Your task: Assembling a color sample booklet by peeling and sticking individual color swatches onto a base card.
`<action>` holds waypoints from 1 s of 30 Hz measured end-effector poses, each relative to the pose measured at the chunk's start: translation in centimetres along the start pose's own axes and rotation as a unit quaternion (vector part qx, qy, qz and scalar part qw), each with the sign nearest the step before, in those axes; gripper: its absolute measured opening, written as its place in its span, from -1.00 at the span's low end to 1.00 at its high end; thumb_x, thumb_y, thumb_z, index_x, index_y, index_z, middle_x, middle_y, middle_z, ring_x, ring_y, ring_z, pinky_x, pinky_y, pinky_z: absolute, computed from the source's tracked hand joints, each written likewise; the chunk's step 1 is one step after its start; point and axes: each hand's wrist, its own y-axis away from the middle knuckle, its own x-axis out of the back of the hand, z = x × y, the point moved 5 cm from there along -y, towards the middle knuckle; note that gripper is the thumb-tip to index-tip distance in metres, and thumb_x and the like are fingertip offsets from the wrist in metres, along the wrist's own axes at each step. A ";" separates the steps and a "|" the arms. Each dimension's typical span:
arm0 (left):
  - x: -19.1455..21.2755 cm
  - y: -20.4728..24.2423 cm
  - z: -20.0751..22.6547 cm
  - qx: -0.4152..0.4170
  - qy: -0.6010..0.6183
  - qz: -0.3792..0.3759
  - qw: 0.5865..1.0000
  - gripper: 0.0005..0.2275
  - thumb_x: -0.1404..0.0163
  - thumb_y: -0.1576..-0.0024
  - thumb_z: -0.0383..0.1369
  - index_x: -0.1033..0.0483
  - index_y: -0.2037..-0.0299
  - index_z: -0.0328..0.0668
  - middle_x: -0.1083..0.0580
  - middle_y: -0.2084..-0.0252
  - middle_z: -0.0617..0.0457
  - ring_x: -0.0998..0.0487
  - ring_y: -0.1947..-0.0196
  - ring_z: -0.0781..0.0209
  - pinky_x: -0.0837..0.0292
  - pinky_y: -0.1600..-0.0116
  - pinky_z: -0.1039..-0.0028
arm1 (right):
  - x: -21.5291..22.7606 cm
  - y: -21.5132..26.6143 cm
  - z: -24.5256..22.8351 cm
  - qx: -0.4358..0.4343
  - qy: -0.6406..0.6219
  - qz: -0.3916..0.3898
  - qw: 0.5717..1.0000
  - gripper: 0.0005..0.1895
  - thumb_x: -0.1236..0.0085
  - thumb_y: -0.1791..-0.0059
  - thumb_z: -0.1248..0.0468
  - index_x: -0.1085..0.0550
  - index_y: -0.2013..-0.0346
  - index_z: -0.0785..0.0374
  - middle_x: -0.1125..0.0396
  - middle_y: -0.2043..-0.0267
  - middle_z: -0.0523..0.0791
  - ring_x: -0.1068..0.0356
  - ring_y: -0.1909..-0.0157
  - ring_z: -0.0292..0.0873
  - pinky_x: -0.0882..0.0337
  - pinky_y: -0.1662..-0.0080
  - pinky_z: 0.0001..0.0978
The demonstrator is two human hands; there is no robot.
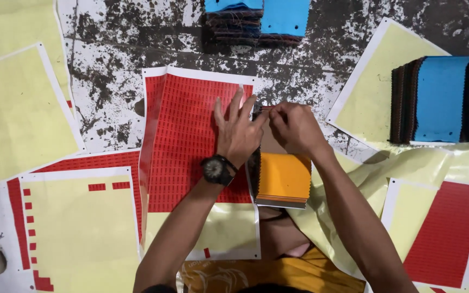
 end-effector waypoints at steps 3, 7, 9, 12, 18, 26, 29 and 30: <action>1.1 -0.7 1.0 0.006 -0.052 -0.042 0.998 -0.76 -0.11 -0.11 -0.35 -0.63 0.02 0.18 -0.32 -0.30 -0.07 -0.10 -0.47 -0.20 0.11 -0.31 -0.46 | -0.5 -0.9 0.8 0.015 0.077 -0.012 0.997 -0.75 -0.20 0.02 0.18 -0.61 0.08 0.14 -0.51 0.26 0.03 -0.55 0.18 0.13 -0.53 0.17 -0.10; 0.6 -0.6 0.9 -0.015 -0.051 0.013 0.998 -0.79 -0.10 -0.08 -0.41 -0.63 0.10 0.12 -0.37 -0.23 -0.09 -0.17 -0.43 -0.17 0.14 -0.32 -0.44 | 0.6 -2.3 2.6 0.061 0.192 0.026 0.979 -0.56 -0.29 0.06 0.25 -0.52 -0.13 0.08 -0.21 -0.15 -0.05 -0.22 -0.15 0.17 -0.44 -0.04 0.11; 0.5 -0.7 0.5 0.005 -0.005 -0.003 1.000 -0.79 -0.06 -0.09 -0.38 -0.64 0.10 0.15 -0.34 -0.25 -0.05 -0.20 -0.40 -0.18 0.07 -0.28 -0.44 | -0.6 -3.8 4.9 0.135 0.099 0.003 0.986 -0.67 -0.34 0.07 0.25 -0.58 0.00 0.10 -0.35 0.07 -0.03 -0.36 -0.02 0.24 -0.47 0.02 0.06; -0.7 -0.1 -1.0 0.090 0.140 -0.019 0.986 -0.69 0.00 -0.09 -0.42 -0.55 -0.05 0.08 -0.28 -0.24 0.01 -0.17 -0.39 -0.20 0.08 -0.25 -0.50 | 1.2 -2.8 3.1 0.168 0.081 0.029 0.982 -0.78 -0.30 0.04 0.25 -0.57 0.13 0.25 -0.42 0.28 0.05 -0.40 0.11 0.27 -0.46 0.12 0.12; -0.8 0.8 -2.2 0.171 0.279 0.053 0.943 -0.62 0.01 -0.04 -0.42 -0.47 -0.08 0.19 -0.38 -0.11 0.15 -0.32 -0.30 -0.01 0.13 -0.31 -0.31 | -0.7 -0.2 4.7 0.285 0.200 0.250 0.903 -0.95 -0.23 -0.05 0.19 -0.61 0.29 -0.06 -0.44 0.34 -0.27 -0.47 0.23 -0.09 -0.45 0.24 -0.21; -1.2 0.4 -2.4 0.105 0.369 0.060 0.922 -0.53 0.01 0.08 -0.51 -0.49 -0.08 0.15 -0.55 0.18 0.26 -0.53 0.00 0.04 -0.31 -0.08 0.12 | 1.5 2.6 -0.2 0.204 0.034 0.100 0.973 -0.79 -0.30 0.14 0.20 -0.56 0.28 0.21 -0.47 0.24 -0.04 -0.47 0.13 0.12 -0.51 0.17 -0.01; -1.4 0.2 -1.9 0.095 0.390 0.039 0.915 -0.51 0.03 0.10 -0.51 -0.49 -0.09 0.14 -0.58 0.20 0.24 -0.53 0.00 0.02 -0.30 -0.11 0.13 | 1.8 1.4 -0.1 0.134 -0.125 0.049 0.982 -0.76 -0.27 0.06 0.25 -0.59 0.17 0.32 -0.53 0.30 0.07 -0.53 0.17 0.18 -0.49 0.13 0.01; -1.4 0.2 -1.8 0.095 0.402 0.035 0.910 -0.50 0.04 0.12 -0.51 -0.49 -0.08 0.13 -0.59 0.19 0.21 -0.53 -0.01 0.00 -0.29 -0.14 0.13 | 1.6 0.9 0.4 0.107 -0.174 0.044 0.978 -0.80 -0.26 0.02 0.27 -0.61 0.16 0.31 -0.54 0.31 0.05 -0.55 0.19 0.13 -0.48 0.12 -0.05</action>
